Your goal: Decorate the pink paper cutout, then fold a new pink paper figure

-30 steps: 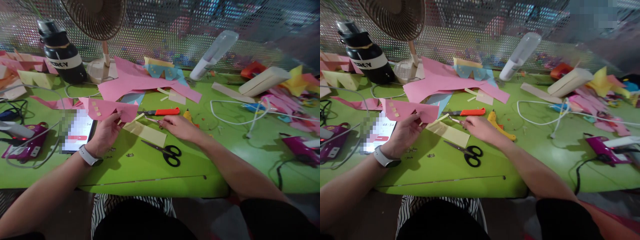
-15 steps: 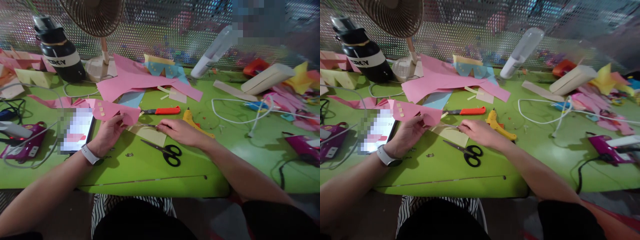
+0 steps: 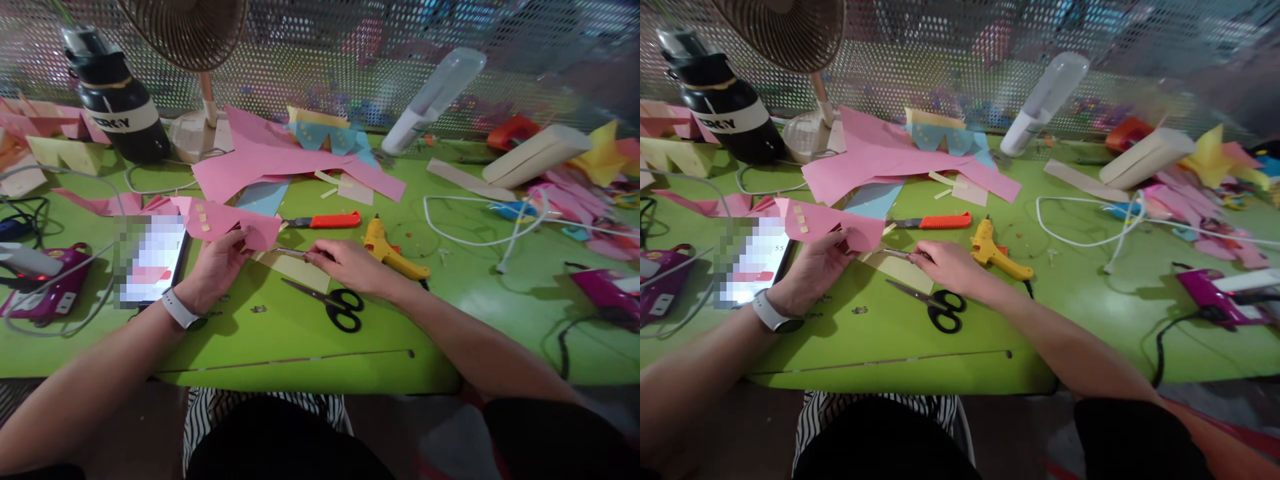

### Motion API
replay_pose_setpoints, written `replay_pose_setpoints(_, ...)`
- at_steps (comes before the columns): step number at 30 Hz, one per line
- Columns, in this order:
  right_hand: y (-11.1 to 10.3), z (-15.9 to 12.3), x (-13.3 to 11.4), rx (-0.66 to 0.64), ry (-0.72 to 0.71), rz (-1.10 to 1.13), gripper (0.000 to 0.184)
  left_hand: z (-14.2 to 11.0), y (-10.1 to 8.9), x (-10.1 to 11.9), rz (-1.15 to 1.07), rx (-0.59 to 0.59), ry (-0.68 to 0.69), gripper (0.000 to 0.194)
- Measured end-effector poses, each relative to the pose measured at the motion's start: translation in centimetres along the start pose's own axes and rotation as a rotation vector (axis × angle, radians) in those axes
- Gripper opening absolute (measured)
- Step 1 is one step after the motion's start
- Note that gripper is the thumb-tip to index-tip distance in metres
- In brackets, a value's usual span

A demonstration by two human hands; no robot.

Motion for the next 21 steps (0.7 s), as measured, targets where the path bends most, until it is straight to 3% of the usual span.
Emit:
replay_pose_setpoints(9,-1.6,-0.8,-0.1,0.065,-0.026,-0.139,0.027,0.0,0.1,-0.1,-0.018,0.009,-0.024,0.016)
replay_pose_setpoints(13,-1.4,-0.7,0.2,0.037,-0.037,-0.164,0.027,0.1,-0.1,-0.1,-0.024,0.016,-0.016,0.017)
replay_pose_setpoints(21,-0.4,-1.0,-0.5,0.107,-0.149,-0.312,0.025,0.0,0.0,-0.1,-0.012,-0.012,-0.004,0.019)
Point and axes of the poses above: each hand's wrist, its own z-axis towards the middle knuckle, its own y-axis out of the palm, x = y × z, the point moved 5 cm from there along z, towards the middle knuckle, and after that the axes turned 10 degrees about -y, right-handed, at the moved point
